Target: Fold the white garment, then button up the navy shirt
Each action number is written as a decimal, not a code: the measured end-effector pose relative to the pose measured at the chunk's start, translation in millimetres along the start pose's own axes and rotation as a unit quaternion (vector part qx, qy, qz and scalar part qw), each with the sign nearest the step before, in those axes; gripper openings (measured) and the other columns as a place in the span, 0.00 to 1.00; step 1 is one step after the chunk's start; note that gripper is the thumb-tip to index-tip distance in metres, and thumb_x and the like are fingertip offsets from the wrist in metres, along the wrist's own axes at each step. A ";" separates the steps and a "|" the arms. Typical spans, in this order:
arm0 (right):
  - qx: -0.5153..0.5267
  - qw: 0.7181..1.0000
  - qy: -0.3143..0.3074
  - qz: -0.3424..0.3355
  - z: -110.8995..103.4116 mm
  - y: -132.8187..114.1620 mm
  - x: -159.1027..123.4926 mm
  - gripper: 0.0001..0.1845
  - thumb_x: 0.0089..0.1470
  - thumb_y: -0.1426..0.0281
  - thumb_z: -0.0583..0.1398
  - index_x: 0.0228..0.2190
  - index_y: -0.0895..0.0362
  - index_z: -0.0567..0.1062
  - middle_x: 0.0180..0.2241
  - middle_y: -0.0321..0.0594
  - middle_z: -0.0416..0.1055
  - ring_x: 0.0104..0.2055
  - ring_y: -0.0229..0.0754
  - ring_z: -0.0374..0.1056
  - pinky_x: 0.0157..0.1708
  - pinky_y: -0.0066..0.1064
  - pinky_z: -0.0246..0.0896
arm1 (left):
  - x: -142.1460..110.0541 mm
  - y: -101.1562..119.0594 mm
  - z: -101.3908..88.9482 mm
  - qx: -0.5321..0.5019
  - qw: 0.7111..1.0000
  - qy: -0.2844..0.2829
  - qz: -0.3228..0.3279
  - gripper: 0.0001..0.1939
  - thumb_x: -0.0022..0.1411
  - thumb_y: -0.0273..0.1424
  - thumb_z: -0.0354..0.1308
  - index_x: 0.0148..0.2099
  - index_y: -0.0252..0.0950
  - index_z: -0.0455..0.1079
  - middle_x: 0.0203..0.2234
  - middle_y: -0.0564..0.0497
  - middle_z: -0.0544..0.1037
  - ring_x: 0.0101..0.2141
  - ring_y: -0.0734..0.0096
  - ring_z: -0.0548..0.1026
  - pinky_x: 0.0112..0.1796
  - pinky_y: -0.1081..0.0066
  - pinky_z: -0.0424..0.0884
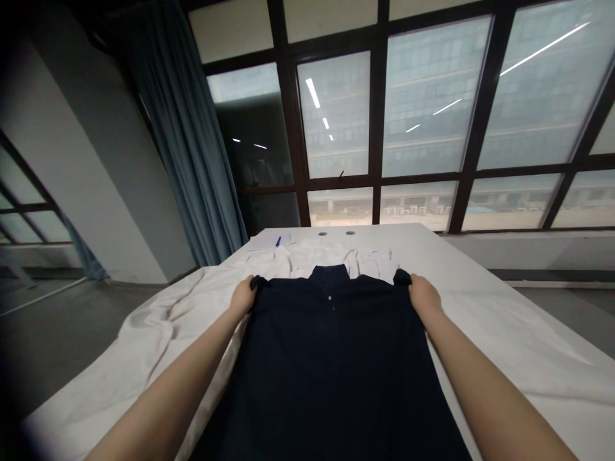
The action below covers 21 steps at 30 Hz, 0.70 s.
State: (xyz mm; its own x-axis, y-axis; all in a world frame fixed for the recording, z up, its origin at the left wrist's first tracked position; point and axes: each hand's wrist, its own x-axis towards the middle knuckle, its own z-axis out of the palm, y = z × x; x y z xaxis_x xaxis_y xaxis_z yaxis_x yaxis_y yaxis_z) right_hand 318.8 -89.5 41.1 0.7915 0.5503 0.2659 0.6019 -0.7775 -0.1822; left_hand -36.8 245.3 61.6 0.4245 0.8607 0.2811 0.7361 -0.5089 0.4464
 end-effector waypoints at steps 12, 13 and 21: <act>-0.055 0.995 -0.025 0.073 13.4 5.6 -2.9 0.20 0.49 0.76 0.45 0.44 0.61 0.64 0.43 0.56 0.64 0.44 0.55 0.61 0.34 0.43 0.60 | -12.2 -18.0 12.3 0.129 0.980 0.068 -0.138 0.19 0.54 0.34 0.49 0.46 0.28 0.61 0.41 0.30 0.67 0.44 0.45 0.64 0.38 0.50 0.59; -0.057 0.997 -0.016 0.040 13.7 1.7 -2.2 0.22 0.49 0.77 0.46 0.47 0.58 0.62 0.48 0.54 0.60 0.49 0.55 0.56 0.40 0.45 0.57 | -12.6 -15.4 9.7 0.143 0.977 0.091 -0.129 0.19 0.55 0.31 0.46 0.49 0.27 0.59 0.45 0.29 0.64 0.48 0.44 0.60 0.41 0.47 0.56; 0.027 0.988 -0.086 -0.125 35.9 -76.7 29.9 0.27 0.54 0.65 0.44 0.54 0.63 0.51 0.55 0.47 0.50 0.58 0.45 0.43 0.54 0.36 0.40 | 18.0 59.4 39.7 0.118 0.984 -0.100 0.088 0.16 0.58 0.30 0.44 0.47 0.35 0.64 0.42 0.41 0.71 0.44 0.63 0.68 0.44 0.65 0.59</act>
State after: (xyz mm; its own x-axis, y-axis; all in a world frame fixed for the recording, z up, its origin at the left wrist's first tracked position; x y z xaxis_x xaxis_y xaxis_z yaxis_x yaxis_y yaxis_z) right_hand 300.1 -2.4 29.0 0.6215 0.7697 0.1458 0.7816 -0.5965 -0.1825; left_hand 35.5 231.2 59.4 0.6342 0.7579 0.1529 0.7337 -0.6523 0.1904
